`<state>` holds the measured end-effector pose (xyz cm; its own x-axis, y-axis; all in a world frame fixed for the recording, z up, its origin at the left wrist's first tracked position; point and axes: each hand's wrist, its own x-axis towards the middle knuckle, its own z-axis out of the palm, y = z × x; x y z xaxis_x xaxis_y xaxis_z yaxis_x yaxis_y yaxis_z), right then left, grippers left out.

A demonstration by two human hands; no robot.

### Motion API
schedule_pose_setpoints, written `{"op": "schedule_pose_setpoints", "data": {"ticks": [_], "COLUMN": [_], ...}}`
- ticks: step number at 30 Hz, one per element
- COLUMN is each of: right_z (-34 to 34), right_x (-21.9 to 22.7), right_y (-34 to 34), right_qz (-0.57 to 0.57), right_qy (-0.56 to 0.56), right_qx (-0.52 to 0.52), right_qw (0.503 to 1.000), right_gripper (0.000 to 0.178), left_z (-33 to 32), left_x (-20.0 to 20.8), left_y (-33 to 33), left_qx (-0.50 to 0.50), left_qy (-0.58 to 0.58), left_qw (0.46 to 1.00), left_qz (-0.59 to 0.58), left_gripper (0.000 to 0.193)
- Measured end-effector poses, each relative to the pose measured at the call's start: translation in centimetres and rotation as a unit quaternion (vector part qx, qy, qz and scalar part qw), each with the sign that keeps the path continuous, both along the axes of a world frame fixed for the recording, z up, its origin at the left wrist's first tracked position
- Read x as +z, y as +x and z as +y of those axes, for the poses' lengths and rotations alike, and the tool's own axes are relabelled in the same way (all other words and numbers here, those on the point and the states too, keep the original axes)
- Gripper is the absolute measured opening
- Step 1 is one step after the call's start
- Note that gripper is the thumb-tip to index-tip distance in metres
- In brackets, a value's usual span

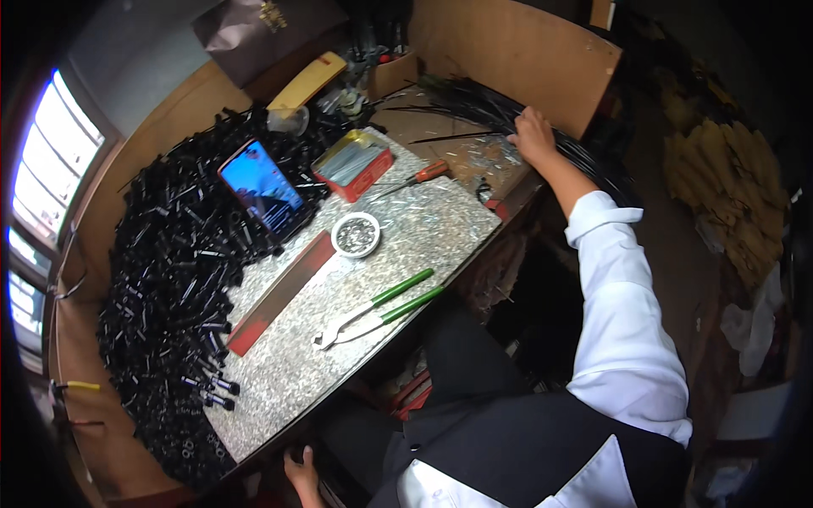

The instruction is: Assembling umbrella ribs into the handle assembly using pliers.

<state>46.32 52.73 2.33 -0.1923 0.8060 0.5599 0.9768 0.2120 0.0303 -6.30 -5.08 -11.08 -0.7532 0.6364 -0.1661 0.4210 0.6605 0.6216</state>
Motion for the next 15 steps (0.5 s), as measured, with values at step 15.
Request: {"op": "schedule_pose_setpoints", "data": {"ticks": [15], "right_z": [2.1], "right_x": [4.9], "right_y": [-1.1], "right_qz": [0.07], "right_qy": [-0.039], "right_qx": [-0.061], "right_qw": [0.995], "right_gripper": [0.022], "left_z": [16.1], "left_x": [15.9], "left_y": [12.5], "left_qx": [-0.393], "left_qy": [0.23], "left_qw": [0.825], "left_qz": [0.334], "left_gripper": [0.035]}}
